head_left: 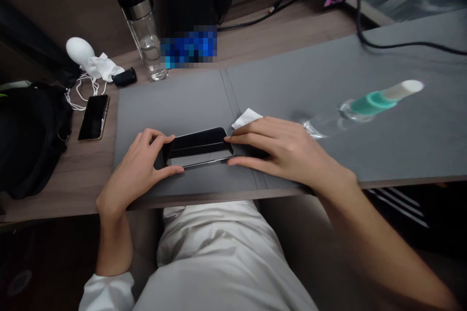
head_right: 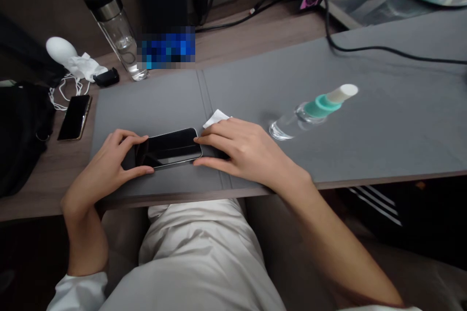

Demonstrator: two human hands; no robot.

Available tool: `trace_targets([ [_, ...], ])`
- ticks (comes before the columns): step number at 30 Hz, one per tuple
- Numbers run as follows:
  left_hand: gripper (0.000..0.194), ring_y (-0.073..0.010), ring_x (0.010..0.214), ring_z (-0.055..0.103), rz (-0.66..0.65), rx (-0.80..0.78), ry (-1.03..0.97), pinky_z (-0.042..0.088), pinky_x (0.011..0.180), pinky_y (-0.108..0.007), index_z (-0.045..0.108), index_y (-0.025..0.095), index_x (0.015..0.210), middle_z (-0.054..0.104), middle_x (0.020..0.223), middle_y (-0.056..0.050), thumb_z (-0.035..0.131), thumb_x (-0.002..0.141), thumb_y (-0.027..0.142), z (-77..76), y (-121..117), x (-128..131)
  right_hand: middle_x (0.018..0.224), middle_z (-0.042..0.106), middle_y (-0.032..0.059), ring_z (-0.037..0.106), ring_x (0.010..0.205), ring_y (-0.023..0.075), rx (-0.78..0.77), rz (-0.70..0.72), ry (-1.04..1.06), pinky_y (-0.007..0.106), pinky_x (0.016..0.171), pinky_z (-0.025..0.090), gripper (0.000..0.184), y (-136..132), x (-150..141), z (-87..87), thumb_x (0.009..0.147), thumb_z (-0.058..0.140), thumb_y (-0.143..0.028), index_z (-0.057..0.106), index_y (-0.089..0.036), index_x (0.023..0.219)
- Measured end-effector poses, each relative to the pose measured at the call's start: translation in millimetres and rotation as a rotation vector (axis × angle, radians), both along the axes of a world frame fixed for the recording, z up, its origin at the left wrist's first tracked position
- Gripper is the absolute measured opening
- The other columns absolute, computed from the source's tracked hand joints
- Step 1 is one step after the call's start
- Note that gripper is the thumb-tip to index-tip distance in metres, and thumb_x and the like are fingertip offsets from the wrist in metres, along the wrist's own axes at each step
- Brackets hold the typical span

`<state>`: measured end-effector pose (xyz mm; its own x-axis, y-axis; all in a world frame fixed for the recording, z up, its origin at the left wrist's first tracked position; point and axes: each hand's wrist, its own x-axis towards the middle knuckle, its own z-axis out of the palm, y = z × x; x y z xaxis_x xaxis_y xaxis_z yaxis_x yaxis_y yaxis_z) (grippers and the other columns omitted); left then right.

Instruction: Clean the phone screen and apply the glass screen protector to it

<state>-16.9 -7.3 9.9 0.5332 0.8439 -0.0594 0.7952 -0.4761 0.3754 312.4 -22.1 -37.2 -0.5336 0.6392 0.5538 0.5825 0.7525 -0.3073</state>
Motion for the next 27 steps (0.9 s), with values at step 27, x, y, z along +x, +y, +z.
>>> trace_targets([
  [27,0.057,-0.0283,0.135,0.055,-0.012,0.005,-0.007,0.048,0.116,-0.046,0.055,0.025,0.142,0.056,0.138,-0.008,0.074,0.098,0.056,-3.2,-0.2,-1.9,0.107,0.085,0.0044,0.081,0.088,0.0246,0.170,-0.484,0.009,0.038,0.071,0.054,0.030,-22.6,-23.0,0.1,0.105,0.056,-0.012,0.073,-0.026,0.126],
])
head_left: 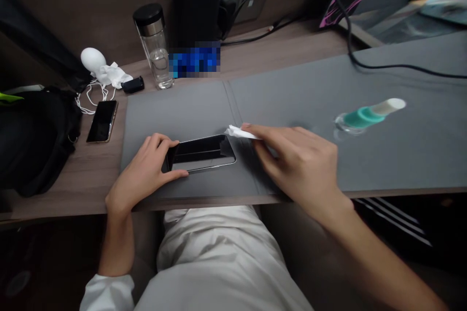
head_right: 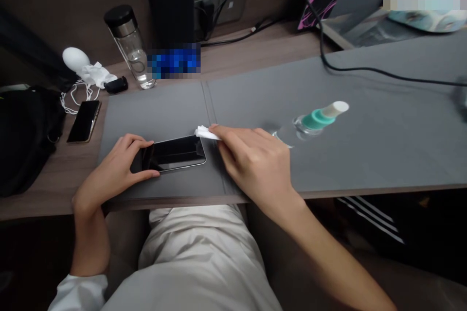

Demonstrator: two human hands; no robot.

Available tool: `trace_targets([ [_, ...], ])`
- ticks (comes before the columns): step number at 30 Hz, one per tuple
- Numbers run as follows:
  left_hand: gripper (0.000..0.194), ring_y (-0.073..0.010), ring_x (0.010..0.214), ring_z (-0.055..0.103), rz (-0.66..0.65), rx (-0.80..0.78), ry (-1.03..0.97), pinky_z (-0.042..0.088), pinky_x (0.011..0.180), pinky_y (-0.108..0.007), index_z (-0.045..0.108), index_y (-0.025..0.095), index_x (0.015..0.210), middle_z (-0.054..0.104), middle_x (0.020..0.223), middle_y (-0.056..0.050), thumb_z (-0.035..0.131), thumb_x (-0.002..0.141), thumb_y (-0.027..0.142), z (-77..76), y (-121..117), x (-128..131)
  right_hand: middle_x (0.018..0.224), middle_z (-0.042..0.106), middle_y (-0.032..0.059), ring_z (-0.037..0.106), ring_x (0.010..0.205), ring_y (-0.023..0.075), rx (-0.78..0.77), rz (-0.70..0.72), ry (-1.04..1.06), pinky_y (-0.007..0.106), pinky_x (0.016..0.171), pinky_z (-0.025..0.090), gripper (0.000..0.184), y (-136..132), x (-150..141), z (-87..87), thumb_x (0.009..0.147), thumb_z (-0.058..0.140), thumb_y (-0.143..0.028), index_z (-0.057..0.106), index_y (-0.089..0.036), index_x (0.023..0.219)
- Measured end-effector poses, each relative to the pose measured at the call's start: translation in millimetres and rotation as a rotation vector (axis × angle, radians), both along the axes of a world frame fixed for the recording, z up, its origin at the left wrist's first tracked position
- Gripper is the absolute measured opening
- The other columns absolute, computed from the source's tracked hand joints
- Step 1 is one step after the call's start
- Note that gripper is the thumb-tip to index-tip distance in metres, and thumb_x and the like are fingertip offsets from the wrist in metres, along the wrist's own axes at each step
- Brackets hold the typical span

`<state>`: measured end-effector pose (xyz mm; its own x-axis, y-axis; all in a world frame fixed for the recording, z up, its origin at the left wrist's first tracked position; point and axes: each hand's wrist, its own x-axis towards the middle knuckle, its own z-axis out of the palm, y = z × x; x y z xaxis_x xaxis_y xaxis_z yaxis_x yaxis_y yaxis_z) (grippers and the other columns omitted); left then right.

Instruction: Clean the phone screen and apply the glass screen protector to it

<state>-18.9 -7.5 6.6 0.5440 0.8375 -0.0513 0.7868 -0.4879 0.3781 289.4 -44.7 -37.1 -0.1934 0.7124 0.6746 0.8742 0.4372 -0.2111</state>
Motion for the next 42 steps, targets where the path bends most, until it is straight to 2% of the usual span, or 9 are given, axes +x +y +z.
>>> trace_targets([
  [5,0.059,-0.0286,0.136,0.055,0.002,-0.007,-0.001,0.047,0.117,-0.047,0.055,0.026,0.142,0.056,0.139,-0.008,0.075,0.096,0.057,-1.0,0.9,-2.1,0.106,0.085,0.0042,0.081,0.087,0.0249,0.018,0.016,0.014,0.039,0.074,0.056,0.032,0.3,-1.0,1.5,0.103,0.058,-0.011,0.070,-0.027,0.129],
  [10,0.059,-0.0293,0.138,0.054,0.019,-0.034,-0.011,0.047,0.118,-0.047,0.055,0.027,0.144,0.055,0.140,-0.008,0.074,0.097,0.058,-1.0,0.3,-2.0,0.119,0.083,0.0064,0.080,0.105,0.0257,0.009,0.131,0.050,0.042,0.095,0.057,0.031,5.5,-5.7,3.0,0.102,0.058,-0.008,0.069,-0.025,0.125],
  [17,0.060,-0.0293,0.139,0.053,0.035,-0.050,-0.017,0.046,0.119,-0.048,0.056,0.028,0.145,0.055,0.138,-0.008,0.074,0.097,0.058,0.1,-0.4,-0.8,0.122,0.083,0.0070,0.080,0.107,0.0245,-0.015,0.148,0.032,0.038,0.081,0.056,0.032,6.8,-7.9,-4.1,0.104,0.055,-0.005,0.071,-0.021,0.127],
  [20,0.062,-0.0289,0.137,0.053,0.034,-0.039,-0.008,0.046,0.119,-0.047,0.055,0.027,0.146,0.055,0.137,-0.007,0.074,0.097,0.059,0.4,-0.2,-0.6,0.128,0.081,0.0081,0.078,0.115,0.0261,-0.025,0.241,-0.007,0.041,0.093,0.057,0.034,4.7,-13.8,-5.0,0.104,0.057,-0.006,0.070,-0.019,0.133],
  [24,0.064,-0.0287,0.135,0.055,0.011,-0.008,0.001,0.046,0.118,-0.046,0.054,0.026,0.147,0.055,0.136,-0.008,0.073,0.096,0.060,-1.0,0.7,-1.0,0.137,0.077,0.0074,0.072,0.131,0.0271,-0.073,0.367,-0.004,0.050,0.116,0.051,0.042,3.1,-19.0,-3.5,0.103,0.057,-0.007,0.067,-0.021,0.141],
  [28,0.063,-0.0294,0.134,0.055,0.006,-0.003,0.000,0.047,0.117,-0.047,0.054,0.026,0.146,0.055,0.135,-0.008,0.074,0.096,0.060,-1.4,1.1,-0.6,0.145,0.072,0.0067,0.065,0.140,0.0271,-0.161,0.357,-0.023,0.054,0.121,0.050,0.048,1.4,-22.5,-4.6,0.106,0.053,-0.009,0.062,-0.024,0.151],
  [31,0.062,-0.0301,0.133,0.056,0.016,-0.010,-0.007,0.048,0.116,-0.048,0.055,0.026,0.144,0.055,0.134,-0.009,0.074,0.096,0.060,-0.4,0.4,0.4,0.156,0.062,0.0116,0.055,0.150,0.0302,-0.267,0.424,-0.086,0.061,0.128,0.042,0.053,0.0,-27.1,-8.1,0.108,0.057,-0.023,0.050,-0.020,0.161],
  [36,0.060,-0.0305,0.133,0.056,0.014,-0.012,-0.015,0.047,0.116,-0.049,0.056,0.027,0.145,0.056,0.133,-0.008,0.074,0.097,0.059,0.3,-0.3,0.9,0.170,0.041,0.0173,0.039,0.160,0.0332,-0.282,0.433,-0.131,0.064,0.132,0.035,0.065,-1.5,-32.5,-12.8,0.110,0.055,-0.035,0.035,-0.015,0.168],
  [42,0.061,-0.0308,0.133,0.056,0.004,0.001,-0.007,0.047,0.116,-0.049,0.056,0.026,0.144,0.056,0.134,-0.009,0.075,0.096,0.058,-0.4,0.1,0.6,0.169,0.044,0.0187,0.038,0.159,0.0359,-0.297,0.356,-0.150,0.068,0.130,0.034,0.057,4.9,-22.0,-13.5,0.113,0.047,-0.032,0.040,-0.011,0.166],
])
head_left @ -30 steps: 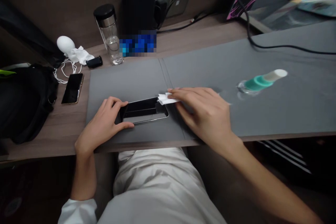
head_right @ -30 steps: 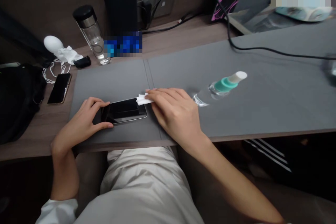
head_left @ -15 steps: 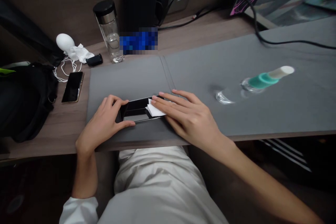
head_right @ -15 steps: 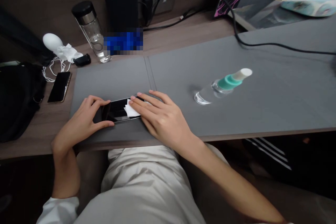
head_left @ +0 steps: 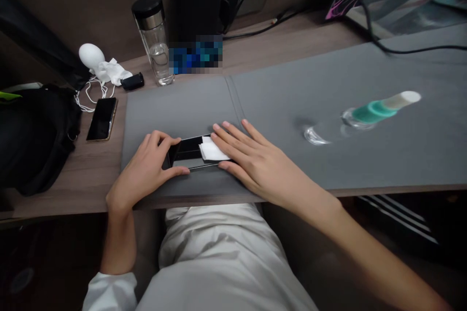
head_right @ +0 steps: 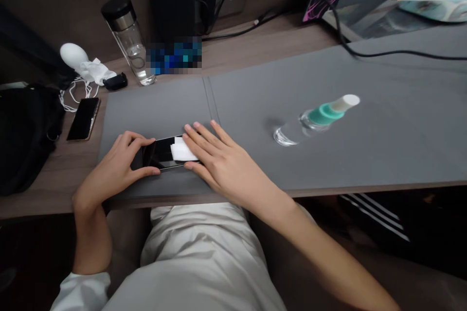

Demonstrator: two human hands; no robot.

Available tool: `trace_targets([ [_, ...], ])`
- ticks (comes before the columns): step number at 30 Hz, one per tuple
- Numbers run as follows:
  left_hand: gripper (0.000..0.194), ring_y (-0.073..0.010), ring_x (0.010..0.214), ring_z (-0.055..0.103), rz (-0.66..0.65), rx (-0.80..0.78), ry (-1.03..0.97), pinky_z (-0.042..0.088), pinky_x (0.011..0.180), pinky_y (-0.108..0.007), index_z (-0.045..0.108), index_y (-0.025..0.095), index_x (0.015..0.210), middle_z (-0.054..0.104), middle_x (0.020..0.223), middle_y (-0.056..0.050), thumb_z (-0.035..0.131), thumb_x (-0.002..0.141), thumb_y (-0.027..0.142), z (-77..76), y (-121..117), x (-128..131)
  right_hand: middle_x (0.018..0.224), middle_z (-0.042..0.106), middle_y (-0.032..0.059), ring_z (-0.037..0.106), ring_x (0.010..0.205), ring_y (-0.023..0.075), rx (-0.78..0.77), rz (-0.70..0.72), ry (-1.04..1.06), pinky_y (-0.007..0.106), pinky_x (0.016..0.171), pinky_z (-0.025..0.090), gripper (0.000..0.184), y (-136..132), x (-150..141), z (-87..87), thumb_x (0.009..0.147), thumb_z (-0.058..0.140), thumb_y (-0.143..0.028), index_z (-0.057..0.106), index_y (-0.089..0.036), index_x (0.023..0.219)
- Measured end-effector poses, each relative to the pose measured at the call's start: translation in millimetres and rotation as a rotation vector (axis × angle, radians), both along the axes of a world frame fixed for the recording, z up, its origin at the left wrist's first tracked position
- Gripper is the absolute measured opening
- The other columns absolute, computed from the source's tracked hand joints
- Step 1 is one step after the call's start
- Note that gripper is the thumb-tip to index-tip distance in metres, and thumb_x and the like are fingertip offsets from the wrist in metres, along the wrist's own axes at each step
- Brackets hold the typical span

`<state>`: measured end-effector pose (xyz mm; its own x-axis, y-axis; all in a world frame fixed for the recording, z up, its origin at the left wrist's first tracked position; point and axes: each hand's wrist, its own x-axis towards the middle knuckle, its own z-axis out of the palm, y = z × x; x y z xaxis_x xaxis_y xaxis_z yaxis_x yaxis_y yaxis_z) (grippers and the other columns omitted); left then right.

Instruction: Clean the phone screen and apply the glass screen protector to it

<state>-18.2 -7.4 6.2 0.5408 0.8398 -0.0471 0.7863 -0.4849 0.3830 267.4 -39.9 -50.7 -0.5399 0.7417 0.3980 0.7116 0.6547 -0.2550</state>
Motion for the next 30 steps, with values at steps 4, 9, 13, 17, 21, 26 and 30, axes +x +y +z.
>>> trace_targets([
  [4,0.061,-0.0311,0.134,0.055,0.008,-0.008,0.001,0.047,0.117,-0.050,0.057,0.026,0.144,0.056,0.136,-0.009,0.075,0.095,0.059,0.2,-0.2,0.0,0.170,0.042,0.0187,0.036,0.160,0.0368,0.015,-0.045,-0.013,0.070,0.129,0.035,0.057,2.3,10.9,7.3,0.113,0.046,-0.033,0.039,-0.012,0.166],
  [9,0.061,-0.0319,0.134,0.055,0.004,-0.013,-0.009,0.046,0.118,-0.051,0.057,0.028,0.145,0.056,0.135,-0.009,0.073,0.096,0.060,0.1,0.0,-0.3,0.158,0.060,0.0104,0.054,0.150,0.0279,0.021,0.039,0.044,0.056,0.131,0.041,0.047,-5.4,17.6,20.3,0.113,0.049,-0.031,0.052,-0.021,0.159],
  [13,0.060,-0.0320,0.134,0.055,0.000,-0.015,-0.010,0.047,0.117,-0.051,0.057,0.028,0.145,0.055,0.135,-0.009,0.074,0.097,0.058,0.2,0.5,0.1,0.158,0.060,0.0121,0.057,0.148,0.0292,-0.029,0.091,0.022,0.054,0.128,0.046,0.053,-7.0,13.8,19.7,0.111,0.053,-0.035,0.051,-0.018,0.161],
  [17,0.058,-0.0324,0.133,0.055,0.002,-0.010,-0.023,0.046,0.118,-0.051,0.058,0.030,0.144,0.055,0.135,-0.008,0.074,0.096,0.058,-0.2,1.2,-0.2,0.163,0.052,0.0149,0.052,0.152,0.0311,-0.043,0.064,0.006,0.054,0.130,0.043,0.056,-2.3,6.9,11.9,0.110,0.056,-0.034,0.048,-0.015,0.163],
  [21,0.059,-0.0317,0.134,0.055,0.005,-0.016,-0.019,0.047,0.118,-0.050,0.058,0.030,0.144,0.055,0.135,-0.008,0.074,0.096,0.059,-0.5,1.0,-0.5,0.164,0.051,0.0183,0.050,0.153,0.0314,-0.017,0.027,-0.012,0.053,0.130,0.042,0.057,-2.8,3.1,9.5,0.110,0.056,-0.036,0.050,-0.010,0.160],
  [26,0.061,-0.0310,0.133,0.055,0.006,-0.004,0.004,0.047,0.117,-0.049,0.057,0.027,0.145,0.055,0.135,-0.009,0.072,0.097,0.060,0.6,-0.2,0.5,0.160,0.055,0.0205,0.055,0.149,0.0326,0.001,0.033,-0.043,0.054,0.130,0.043,0.055,-13.6,1.0,15.5,0.110,0.056,-0.036,0.053,-0.006,0.157],
  [30,0.059,-0.0316,0.134,0.055,0.008,-0.010,0.001,0.047,0.117,-0.050,0.056,0.028,0.144,0.055,0.135,-0.009,0.072,0.097,0.061,1.2,-0.7,0.8,0.160,0.055,0.0191,0.055,0.149,0.0336,-0.009,0.032,-0.014,0.056,0.129,0.044,0.058,-13.9,-1.8,13.2,0.108,0.060,-0.036,0.051,-0.010,0.160],
])
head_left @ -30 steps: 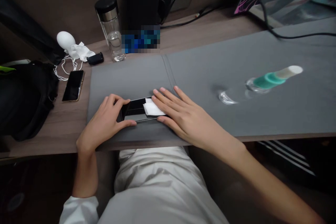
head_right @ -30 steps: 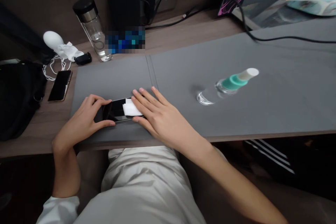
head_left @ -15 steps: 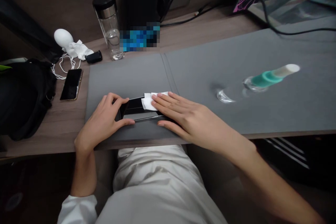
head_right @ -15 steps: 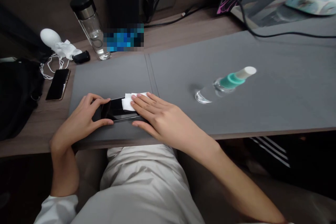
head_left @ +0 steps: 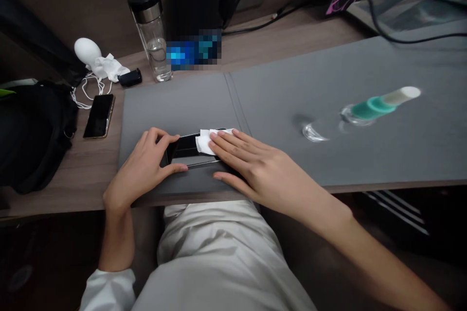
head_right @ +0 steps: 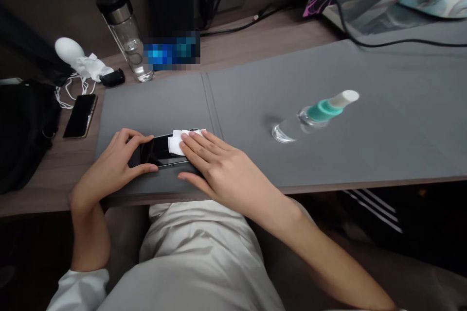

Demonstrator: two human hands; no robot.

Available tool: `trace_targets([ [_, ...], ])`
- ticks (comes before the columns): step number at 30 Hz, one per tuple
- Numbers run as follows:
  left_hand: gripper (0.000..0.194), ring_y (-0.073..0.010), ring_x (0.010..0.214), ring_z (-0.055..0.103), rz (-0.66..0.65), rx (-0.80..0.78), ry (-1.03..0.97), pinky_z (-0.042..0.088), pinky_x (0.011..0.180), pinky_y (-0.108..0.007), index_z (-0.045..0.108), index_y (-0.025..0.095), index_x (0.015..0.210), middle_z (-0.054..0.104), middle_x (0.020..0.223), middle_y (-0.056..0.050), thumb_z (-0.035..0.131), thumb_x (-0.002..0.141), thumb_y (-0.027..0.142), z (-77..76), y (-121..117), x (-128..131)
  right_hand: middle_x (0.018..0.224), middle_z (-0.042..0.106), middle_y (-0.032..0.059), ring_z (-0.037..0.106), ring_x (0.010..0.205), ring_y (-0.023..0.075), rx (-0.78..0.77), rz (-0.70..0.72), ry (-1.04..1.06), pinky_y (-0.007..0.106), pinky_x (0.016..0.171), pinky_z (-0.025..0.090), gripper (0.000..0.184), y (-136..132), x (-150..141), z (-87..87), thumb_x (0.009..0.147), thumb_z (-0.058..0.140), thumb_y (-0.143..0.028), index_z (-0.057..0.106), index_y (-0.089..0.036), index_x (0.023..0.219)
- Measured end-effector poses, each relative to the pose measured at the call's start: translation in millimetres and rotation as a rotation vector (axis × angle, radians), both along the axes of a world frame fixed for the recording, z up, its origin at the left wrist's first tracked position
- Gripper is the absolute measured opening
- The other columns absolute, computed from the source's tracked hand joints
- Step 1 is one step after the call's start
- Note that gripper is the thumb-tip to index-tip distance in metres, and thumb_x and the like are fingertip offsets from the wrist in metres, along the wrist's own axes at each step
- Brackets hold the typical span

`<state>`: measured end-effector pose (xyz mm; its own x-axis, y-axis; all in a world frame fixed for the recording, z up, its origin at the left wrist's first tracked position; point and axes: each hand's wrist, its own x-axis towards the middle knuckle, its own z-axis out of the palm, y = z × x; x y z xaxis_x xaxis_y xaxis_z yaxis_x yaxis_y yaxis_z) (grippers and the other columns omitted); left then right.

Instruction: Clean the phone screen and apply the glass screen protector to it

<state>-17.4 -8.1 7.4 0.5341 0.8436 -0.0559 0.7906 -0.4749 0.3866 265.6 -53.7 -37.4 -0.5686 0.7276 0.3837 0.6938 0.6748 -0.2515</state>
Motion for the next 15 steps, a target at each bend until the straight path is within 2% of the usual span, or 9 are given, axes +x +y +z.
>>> trace_targets([
  [6,0.061,-0.0315,0.133,0.056,-0.005,0.009,-0.009,0.047,0.117,-0.051,0.057,0.028,0.145,0.055,0.134,-0.009,0.071,0.097,0.062,-0.9,-0.4,-0.3,0.163,0.052,0.0174,0.052,0.151,0.0321,0.015,0.012,0.040,0.057,0.129,0.043,0.057,6.4,-2.8,-5.6,0.109,0.059,-0.033,0.048,-0.014,0.162],
  [11,0.062,-0.0314,0.133,0.055,-0.004,0.023,0.008,0.047,0.117,-0.050,0.057,0.025,0.145,0.055,0.135,-0.010,0.070,0.097,0.062,-0.7,-0.7,0.5,0.155,0.061,0.0193,0.061,0.144,0.0335,0.052,0.017,-0.035,0.054,0.126,0.049,0.049,-2.1,-2.9,3.4,0.111,0.056,-0.035,0.060,-0.007,0.150],
  [15,0.062,-0.0317,0.133,0.055,-0.004,0.017,0.002,0.047,0.116,-0.050,0.057,0.026,0.145,0.055,0.134,-0.009,0.071,0.097,0.062,-0.7,-0.7,0.8,0.150,0.066,0.0165,0.065,0.140,0.0313,0.071,0.031,-0.024,0.053,0.124,0.052,0.043,-1.6,-3.6,4.4,0.111,0.056,-0.033,0.064,-0.010,0.147],
])
